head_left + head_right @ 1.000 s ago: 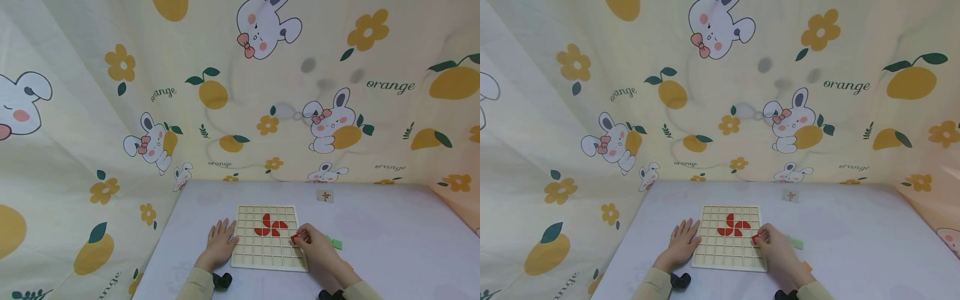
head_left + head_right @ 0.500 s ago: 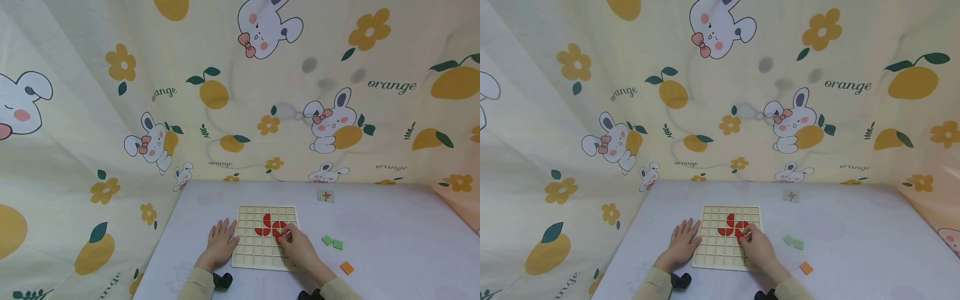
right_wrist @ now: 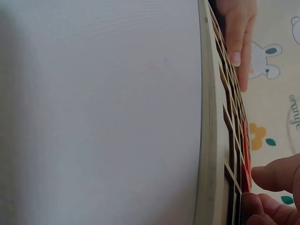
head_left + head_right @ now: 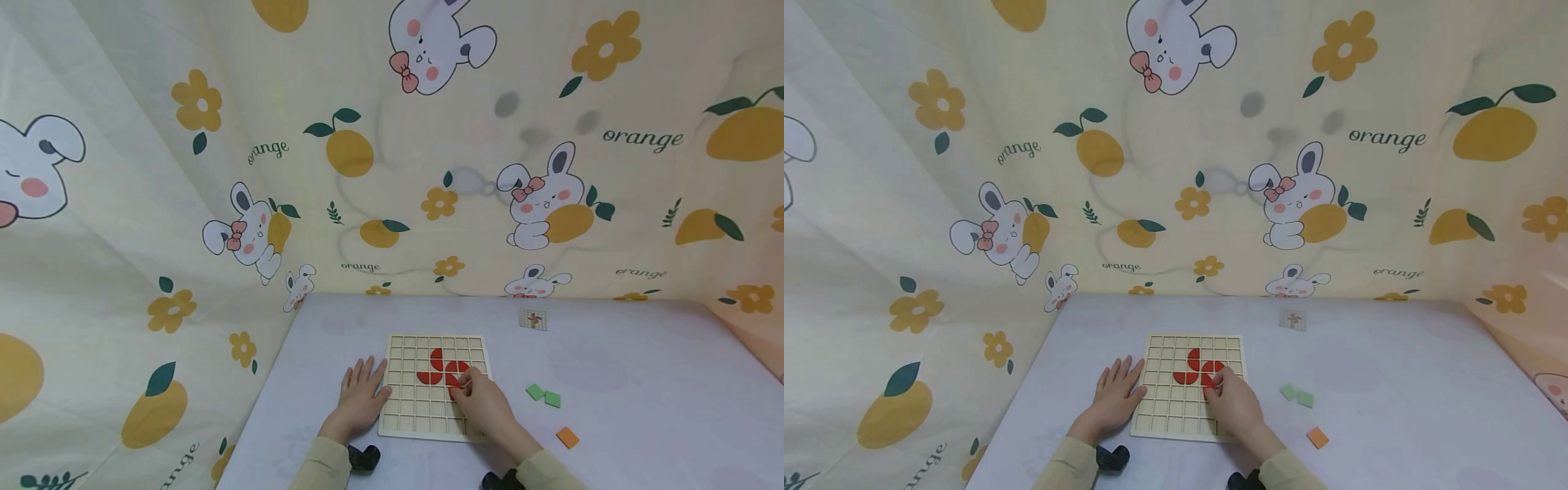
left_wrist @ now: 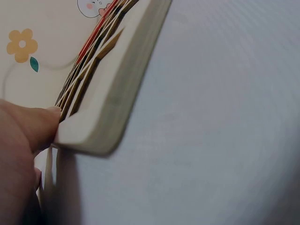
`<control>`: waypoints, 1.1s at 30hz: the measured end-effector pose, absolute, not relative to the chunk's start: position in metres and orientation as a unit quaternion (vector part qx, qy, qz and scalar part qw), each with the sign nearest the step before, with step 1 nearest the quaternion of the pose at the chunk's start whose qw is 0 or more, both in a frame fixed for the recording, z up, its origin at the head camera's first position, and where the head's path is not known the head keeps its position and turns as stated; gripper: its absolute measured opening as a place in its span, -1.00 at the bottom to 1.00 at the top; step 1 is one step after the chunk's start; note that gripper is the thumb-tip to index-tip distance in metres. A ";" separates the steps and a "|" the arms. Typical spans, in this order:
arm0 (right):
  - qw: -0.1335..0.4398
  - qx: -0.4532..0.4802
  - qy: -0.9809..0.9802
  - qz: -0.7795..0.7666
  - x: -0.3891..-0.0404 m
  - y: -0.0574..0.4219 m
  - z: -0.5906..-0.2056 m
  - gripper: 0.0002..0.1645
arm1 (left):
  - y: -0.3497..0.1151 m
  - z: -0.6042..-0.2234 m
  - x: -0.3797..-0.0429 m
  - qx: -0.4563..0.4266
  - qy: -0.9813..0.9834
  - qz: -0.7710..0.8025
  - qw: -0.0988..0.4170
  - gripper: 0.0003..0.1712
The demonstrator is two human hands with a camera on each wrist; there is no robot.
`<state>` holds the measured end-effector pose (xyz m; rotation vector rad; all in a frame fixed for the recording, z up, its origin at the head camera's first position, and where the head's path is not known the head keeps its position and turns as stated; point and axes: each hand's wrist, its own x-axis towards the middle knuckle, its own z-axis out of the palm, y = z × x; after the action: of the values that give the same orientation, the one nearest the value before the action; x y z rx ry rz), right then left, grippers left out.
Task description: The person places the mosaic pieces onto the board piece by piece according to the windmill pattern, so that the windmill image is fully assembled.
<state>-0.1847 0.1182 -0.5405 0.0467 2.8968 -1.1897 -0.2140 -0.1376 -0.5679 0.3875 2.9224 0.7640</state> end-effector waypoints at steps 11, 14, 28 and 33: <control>0.025 0.017 0.927 -0.375 -0.181 0.121 -0.535 -0.79 | -0.137 -0.568 -0.213 0.128 0.959 0.249 0.047 -0.33; 0.023 0.020 0.929 -0.369 -0.181 0.120 -0.535 -0.83 | -0.137 -0.567 -0.213 0.128 0.958 0.252 0.049 -0.33; 0.019 0.028 0.931 -0.363 -0.181 0.117 -0.537 -0.65 | -0.137 -0.564 -0.213 0.128 0.956 0.257 0.049 -0.34; 0.019 0.023 0.931 -0.364 -0.181 0.117 -0.537 -0.66 | -0.137 -0.565 -0.213 0.128 0.958 0.254 0.048 -0.34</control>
<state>-0.1812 0.1167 -0.5374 0.0700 2.8899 -1.1295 -0.2129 -0.1366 -0.5650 0.3889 2.9201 0.7751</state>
